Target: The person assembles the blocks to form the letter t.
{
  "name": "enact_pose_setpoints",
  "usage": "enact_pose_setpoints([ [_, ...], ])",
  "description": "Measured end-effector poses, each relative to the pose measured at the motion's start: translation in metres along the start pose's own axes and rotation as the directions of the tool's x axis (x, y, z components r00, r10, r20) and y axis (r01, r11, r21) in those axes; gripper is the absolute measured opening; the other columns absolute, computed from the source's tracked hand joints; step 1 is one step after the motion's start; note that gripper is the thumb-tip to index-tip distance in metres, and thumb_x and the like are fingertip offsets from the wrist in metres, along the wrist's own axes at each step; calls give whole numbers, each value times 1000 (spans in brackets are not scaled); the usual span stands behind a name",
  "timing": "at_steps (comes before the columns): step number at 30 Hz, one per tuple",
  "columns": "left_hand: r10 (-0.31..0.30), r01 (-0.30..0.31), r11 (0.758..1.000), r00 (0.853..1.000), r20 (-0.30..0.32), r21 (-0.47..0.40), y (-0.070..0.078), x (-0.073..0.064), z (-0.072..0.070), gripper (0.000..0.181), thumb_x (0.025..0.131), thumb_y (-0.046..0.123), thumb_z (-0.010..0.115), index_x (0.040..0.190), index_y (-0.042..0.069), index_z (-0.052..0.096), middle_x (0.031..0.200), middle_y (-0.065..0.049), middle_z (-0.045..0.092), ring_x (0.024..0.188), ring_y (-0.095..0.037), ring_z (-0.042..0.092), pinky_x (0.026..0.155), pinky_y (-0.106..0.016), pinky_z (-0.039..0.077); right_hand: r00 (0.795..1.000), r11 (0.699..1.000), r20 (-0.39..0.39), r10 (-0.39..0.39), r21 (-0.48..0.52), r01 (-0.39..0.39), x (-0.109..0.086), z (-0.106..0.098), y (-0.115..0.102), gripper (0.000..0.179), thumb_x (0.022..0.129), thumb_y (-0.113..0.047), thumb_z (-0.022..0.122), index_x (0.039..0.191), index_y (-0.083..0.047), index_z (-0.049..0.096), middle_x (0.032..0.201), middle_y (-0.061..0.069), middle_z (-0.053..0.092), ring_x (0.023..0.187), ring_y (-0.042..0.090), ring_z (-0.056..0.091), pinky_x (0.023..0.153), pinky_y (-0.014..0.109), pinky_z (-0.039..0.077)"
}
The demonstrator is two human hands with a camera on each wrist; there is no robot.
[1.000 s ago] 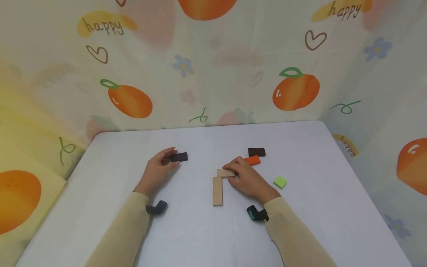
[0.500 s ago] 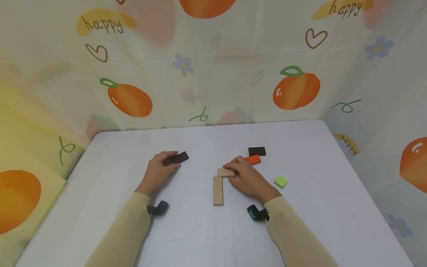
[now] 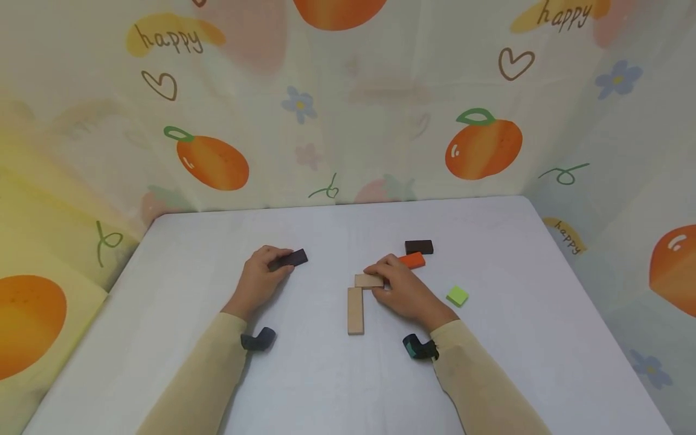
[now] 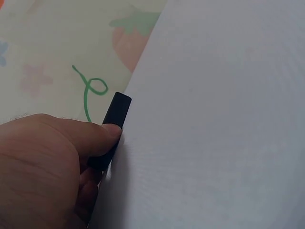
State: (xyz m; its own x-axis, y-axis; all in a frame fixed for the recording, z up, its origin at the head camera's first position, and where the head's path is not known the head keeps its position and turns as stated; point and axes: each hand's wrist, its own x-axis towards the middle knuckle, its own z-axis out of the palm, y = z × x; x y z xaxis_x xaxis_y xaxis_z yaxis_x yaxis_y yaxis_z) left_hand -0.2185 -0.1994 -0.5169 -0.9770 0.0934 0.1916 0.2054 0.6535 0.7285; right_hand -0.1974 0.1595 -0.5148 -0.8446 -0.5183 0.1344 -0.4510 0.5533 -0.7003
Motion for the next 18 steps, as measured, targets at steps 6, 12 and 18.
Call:
enact_pose_setpoints([
  [6, 1, -1, 1000, 1000, 3, -13, 3, -1, 0, 37, 98, 5, 81, 134, 2, 76, 126, -15, 67, 127, -37, 57, 111, -54, 45, 1000, 1000, -5, 0, -2, 0, 0, 0, 0, 36, 102, -5, 75, 138, -8, 73, 126, 4, 60, 102, 20, 55, 89, 39, 53],
  [12, 34, -33, 997, 999, 13, -73, 5, -2, 3, 37, 96, 5, 84, 132, 5, 78, 124, -11, 67, 124, -32, 59, 107, -48, 47, 1000, 1000, -3, -4, -7, 4, 0, -1, -2, 34, 103, -4, 74, 137, -8, 73, 126, 4, 60, 101, 20, 55, 89, 39, 53],
  [18, 56, -51, 991, 998, 39, -128, 14, -6, 9, 37, 94, 2, 86, 130, 6, 79, 120, -7, 67, 116, -26, 61, 100, -43, 51, 1000, 1000, -9, -4, -9, 4, 0, 0, -3, 33, 103, -4, 73, 136, -8, 74, 125, 4, 60, 101, 19, 55, 88, 38, 52],
])
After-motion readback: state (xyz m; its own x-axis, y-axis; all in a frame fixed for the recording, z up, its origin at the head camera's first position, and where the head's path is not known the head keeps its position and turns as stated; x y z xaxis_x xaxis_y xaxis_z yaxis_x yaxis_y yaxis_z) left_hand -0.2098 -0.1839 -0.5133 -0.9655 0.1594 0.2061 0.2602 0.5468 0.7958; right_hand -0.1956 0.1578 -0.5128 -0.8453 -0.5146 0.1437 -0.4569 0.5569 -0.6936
